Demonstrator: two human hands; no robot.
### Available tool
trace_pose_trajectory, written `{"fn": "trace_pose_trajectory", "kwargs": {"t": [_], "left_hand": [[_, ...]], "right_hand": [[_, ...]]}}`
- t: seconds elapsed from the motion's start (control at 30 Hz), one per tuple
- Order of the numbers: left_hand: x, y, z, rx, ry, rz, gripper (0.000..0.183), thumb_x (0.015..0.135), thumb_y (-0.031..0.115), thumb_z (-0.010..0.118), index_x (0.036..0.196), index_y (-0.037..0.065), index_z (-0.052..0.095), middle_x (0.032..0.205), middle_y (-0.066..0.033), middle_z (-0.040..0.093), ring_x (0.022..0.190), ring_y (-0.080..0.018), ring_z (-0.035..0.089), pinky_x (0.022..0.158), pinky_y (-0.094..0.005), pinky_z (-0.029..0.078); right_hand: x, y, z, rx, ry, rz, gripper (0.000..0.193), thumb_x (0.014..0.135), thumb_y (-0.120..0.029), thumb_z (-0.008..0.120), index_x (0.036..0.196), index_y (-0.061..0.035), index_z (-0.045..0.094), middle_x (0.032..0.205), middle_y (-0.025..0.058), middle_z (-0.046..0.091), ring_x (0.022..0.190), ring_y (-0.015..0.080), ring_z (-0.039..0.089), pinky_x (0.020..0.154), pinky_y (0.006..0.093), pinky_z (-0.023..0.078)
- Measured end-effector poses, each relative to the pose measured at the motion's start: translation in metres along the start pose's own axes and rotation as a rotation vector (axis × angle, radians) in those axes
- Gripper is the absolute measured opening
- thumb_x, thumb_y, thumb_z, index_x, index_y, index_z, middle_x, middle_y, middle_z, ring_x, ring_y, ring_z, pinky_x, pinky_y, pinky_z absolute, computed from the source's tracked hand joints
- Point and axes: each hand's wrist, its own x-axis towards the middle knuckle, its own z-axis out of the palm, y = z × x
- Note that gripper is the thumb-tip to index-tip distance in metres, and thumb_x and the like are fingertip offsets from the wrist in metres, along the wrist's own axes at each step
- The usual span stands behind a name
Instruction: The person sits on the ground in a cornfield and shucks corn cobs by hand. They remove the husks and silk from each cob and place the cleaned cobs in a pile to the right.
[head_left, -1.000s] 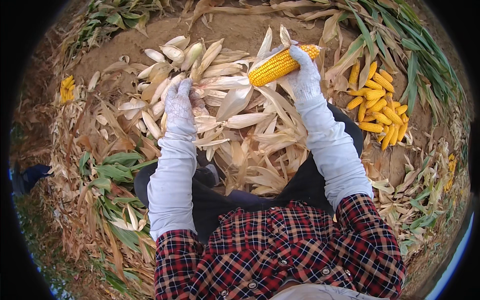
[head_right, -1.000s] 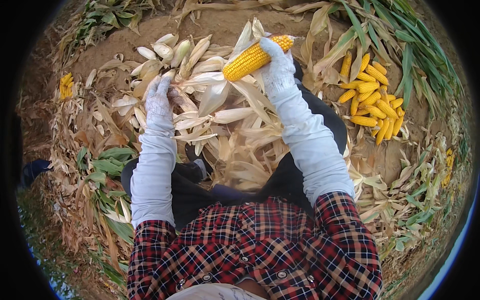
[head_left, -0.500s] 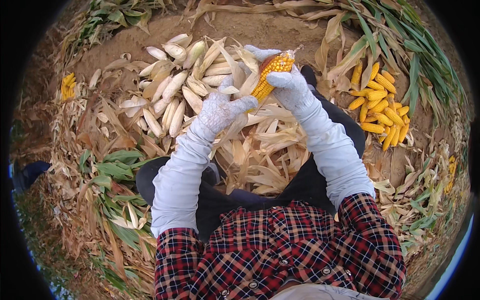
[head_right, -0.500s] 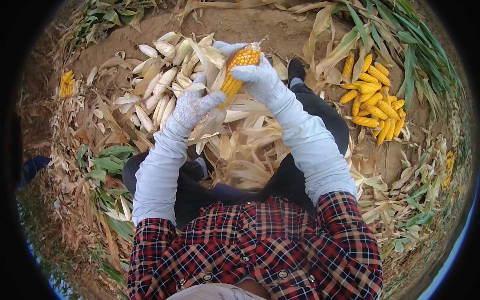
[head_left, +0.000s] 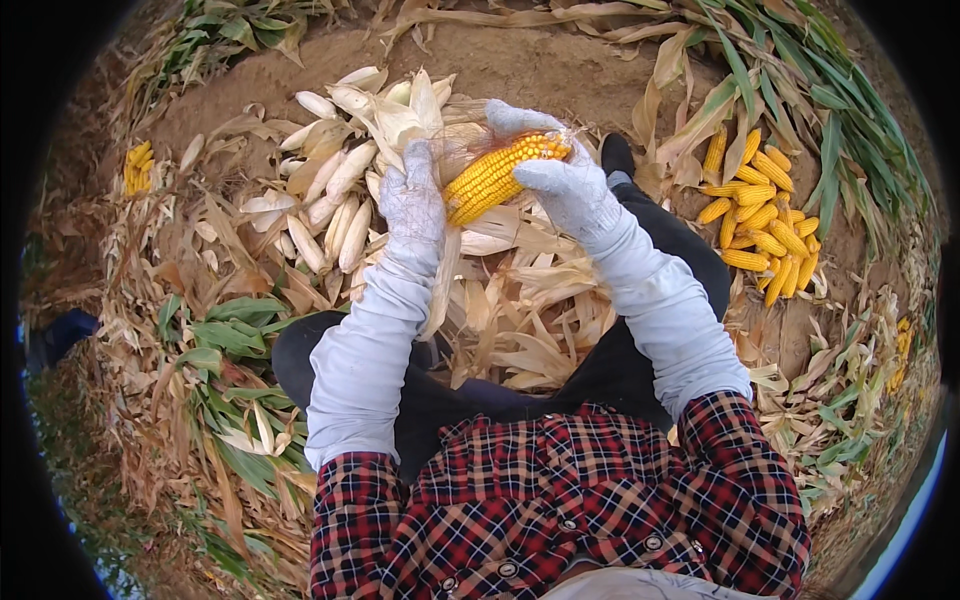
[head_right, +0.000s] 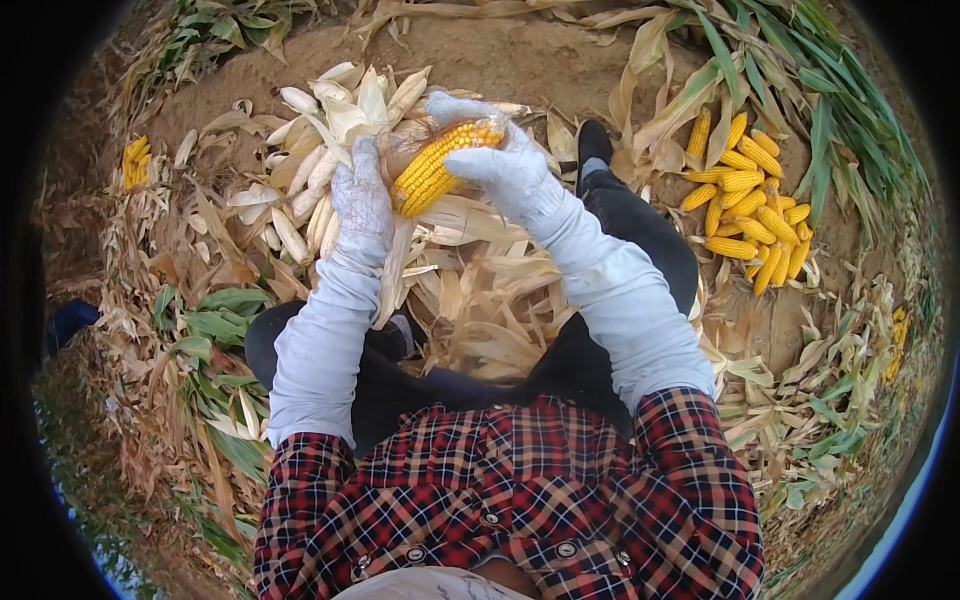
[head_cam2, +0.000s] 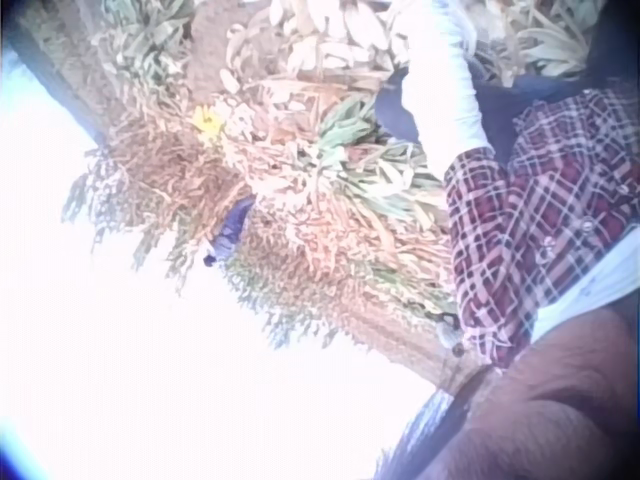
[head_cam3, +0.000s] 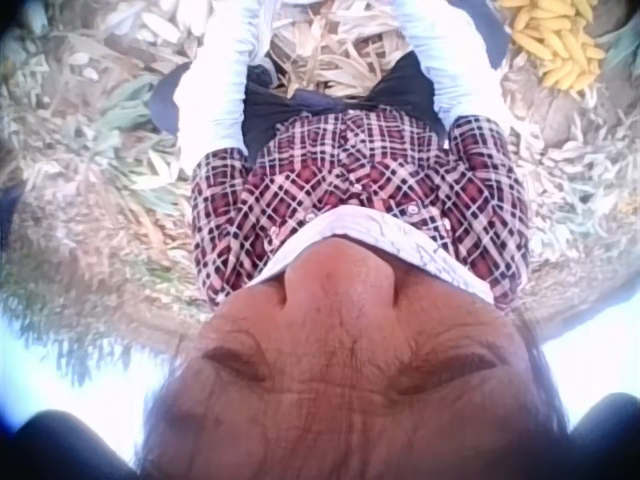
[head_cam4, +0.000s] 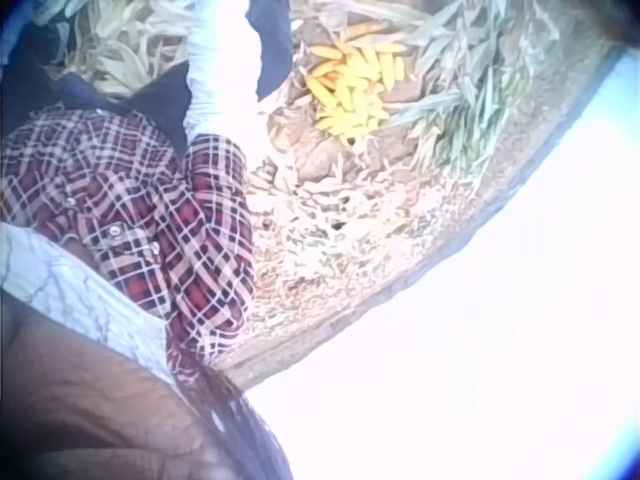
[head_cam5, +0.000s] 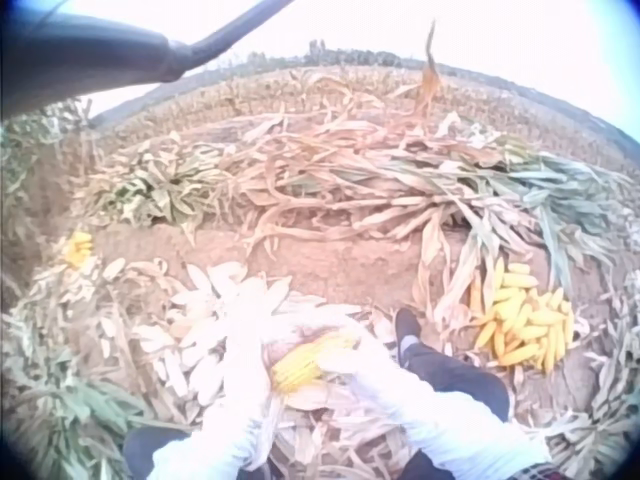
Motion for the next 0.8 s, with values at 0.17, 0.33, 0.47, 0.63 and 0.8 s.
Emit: {"fn": "trace_pose_trajectory", "kwargs": {"t": [0.17,0.33,0.47,0.63,0.8], "left_hand": [[0.033,0.055,-0.044,-0.978,0.099,-0.239,0.05,0.108,0.043,0.048,0.142,0.006,0.05,0.133,-0.0148,0.058,0.12,-0.0322,0.06,0.098,-0.05,0.055],[0.016,0.082,-0.044,-1.035,0.03,-0.273,0.053,0.109,0.048,0.044,0.146,0.01,0.048,0.137,-0.0132,0.057,0.122,-0.0317,0.06,0.1,-0.0524,0.054],[0.007,0.064,-0.039,-1.007,-0.221,-0.234,0.053,0.108,0.047,0.047,0.145,0.008,0.049,0.134,-0.0116,0.059,0.117,-0.0285,0.063,0.096,-0.0461,0.056],[0.001,0.06,-0.04,-0.403,-0.426,0.181,0.055,0.089,0.026,0.079,0.134,0.002,0.058,0.121,-0.0128,0.067,0.108,-0.0235,0.065,0.091,-0.0363,0.054],[0.004,0.052,-0.035,-0.271,-0.397,0.081,0.047,0.093,0.031,0.076,0.126,0.001,0.062,0.106,-0.0115,0.069,0.096,-0.0216,0.066,0.081,-0.0331,0.053]], "right_hand": [[-0.001,-0.012,0.002,-0.274,-0.352,0.072,0.087,0.089,-0.043,0.079,0.154,0.0006,0.04,0.151,0.0177,0.05,0.14,0.032,0.05,0.119,0.0444,0.04],[-0.012,0.023,0.027,0.215,-0.031,0.718,0.087,0.099,-0.075,0.041,0.149,-0.0038,0.047,0.129,0.0226,0.065,0.107,0.0292,0.07,0.088,0.046,0.061],[-0.025,0.039,0.026,0.224,-0.042,0.806,0.067,0.1,-0.059,0.055,0.131,-0.0006,0.059,0.096,0.0193,0.073,0.069,0.0277,0.073,0.058,0.0395,0.063],[-0.018,0.038,0.019,0.213,-0.001,0.765,0.065,0.099,-0.058,0.057,0.127,0.0003,0.06,0.093,0.0176,0.07,0.07,0.0277,0.072,0.061,0.039,0.063],[-0.017,0.048,0.016,0.185,-0.005,0.776,0.064,0.095,-0.058,0.064,0.124,-0.0008,0.057,0.089,0.017,0.069,0.063,0.0262,0.069,0.054,0.0381,0.06]]}}
